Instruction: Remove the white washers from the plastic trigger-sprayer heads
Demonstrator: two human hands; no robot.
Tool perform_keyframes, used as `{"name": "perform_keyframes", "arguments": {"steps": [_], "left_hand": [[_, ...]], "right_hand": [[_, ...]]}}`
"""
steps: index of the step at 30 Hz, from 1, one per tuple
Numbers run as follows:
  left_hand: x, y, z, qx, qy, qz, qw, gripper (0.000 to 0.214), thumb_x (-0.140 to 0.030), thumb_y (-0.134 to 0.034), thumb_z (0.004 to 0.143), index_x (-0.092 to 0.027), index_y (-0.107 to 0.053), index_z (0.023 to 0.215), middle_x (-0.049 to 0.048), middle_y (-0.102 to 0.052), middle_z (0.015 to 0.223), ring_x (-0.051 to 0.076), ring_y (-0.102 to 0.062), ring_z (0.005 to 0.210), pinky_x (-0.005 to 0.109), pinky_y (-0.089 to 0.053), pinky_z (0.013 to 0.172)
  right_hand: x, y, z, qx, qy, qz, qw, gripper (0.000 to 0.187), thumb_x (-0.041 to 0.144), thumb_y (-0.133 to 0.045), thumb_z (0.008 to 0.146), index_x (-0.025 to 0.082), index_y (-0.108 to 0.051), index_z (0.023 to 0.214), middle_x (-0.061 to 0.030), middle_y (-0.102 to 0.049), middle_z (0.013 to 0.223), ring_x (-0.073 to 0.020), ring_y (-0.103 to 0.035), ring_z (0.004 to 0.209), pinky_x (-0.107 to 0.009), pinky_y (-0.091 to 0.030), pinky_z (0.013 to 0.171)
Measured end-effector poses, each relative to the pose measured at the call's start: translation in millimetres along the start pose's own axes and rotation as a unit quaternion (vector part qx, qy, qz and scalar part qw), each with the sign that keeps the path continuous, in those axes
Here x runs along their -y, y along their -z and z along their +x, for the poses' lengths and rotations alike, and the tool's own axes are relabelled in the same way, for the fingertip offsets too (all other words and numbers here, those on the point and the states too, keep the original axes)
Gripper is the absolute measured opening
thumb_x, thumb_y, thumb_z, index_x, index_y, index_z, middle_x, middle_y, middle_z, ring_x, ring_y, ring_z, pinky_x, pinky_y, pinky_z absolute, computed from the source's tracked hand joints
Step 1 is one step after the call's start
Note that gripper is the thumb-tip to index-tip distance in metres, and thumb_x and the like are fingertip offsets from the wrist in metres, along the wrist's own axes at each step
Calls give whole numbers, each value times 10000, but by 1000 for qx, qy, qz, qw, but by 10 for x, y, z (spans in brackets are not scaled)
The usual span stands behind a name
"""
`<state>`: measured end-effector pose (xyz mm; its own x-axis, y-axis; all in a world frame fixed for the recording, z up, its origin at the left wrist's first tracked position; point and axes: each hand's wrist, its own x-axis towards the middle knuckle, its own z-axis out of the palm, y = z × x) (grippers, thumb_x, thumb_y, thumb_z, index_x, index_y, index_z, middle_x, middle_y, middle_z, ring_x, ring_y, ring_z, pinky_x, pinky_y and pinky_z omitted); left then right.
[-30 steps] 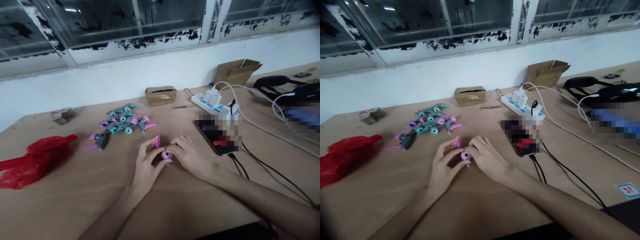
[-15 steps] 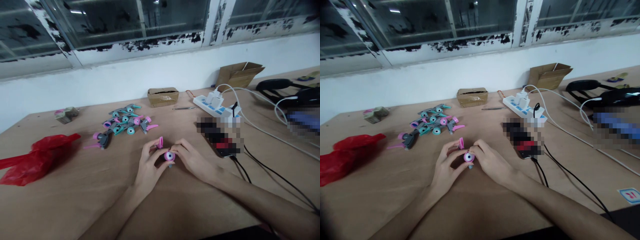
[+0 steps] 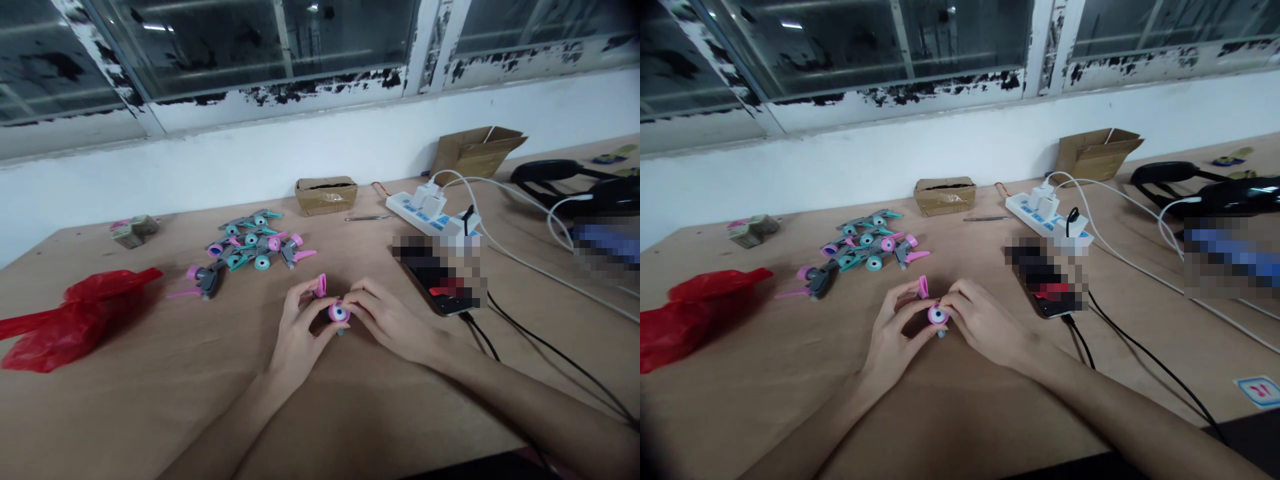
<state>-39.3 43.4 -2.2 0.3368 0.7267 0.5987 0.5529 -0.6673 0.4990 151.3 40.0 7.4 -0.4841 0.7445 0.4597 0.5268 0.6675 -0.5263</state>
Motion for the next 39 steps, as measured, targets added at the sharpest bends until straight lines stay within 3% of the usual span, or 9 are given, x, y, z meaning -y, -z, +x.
{"name": "perform_keyframes", "arguments": {"steps": [6,13,20,26,34,39], "left_hand": [[-19,3,0,-4,5,8,1000,278,-272,-686,758,-265,-602,1022,48,-443,1198,222,-542,1084,437,-507,929],[-29,-1,-2,-13,-3,28,1000,277,-228,-684,760,-245,-608,1027,58,-452,1196,222,-538,1077,429,-509,913],[-34,-3,3,-11,-5,27,1000,268,-231,-682,762,-243,-607,1020,64,-455,1198,231,-533,1078,445,-504,908],[-35,-12,8,-8,-13,27,1000,250,-236,-684,761,-239,-614,1001,58,-457,1189,222,-525,1083,435,-498,918],[-18,-2,5,-12,24,12,1000,266,-273,-699,744,-255,-625,999,43,-461,1177,218,-545,1063,447,-503,919],[-11,10,11,-2,13,5,1000,291,-262,-700,745,-251,-620,1024,49,-450,1197,221,-525,1102,440,-491,946]], "right_hand": [[81,58,21,0,37,-150,988,216,127,-433,898,153,-641,950,-90,-567,871,-215,-497,824,-367,-435,749],[152,-35,-13,-38,53,-218,974,243,54,-444,857,131,-644,972,-89,-569,840,-220,-472,810,-379,-399,786],[141,-93,0,-47,20,-189,981,185,64,-456,865,126,-624,910,-86,-565,845,-214,-453,798,-342,-386,708],[74,-120,16,-55,9,-131,990,212,115,-394,916,136,-605,915,-86,-559,888,-200,-471,844,-333,-402,737],[69,-61,-3,-58,58,-158,984,270,101,-391,903,191,-637,970,-48,-550,838,-176,-487,804,-435,-358,949],[34,-15,9,-39,76,-184,979,280,94,-400,902,197,-633,1020,-45,-546,861,-171,-494,869,-453,-295,1025]]}}
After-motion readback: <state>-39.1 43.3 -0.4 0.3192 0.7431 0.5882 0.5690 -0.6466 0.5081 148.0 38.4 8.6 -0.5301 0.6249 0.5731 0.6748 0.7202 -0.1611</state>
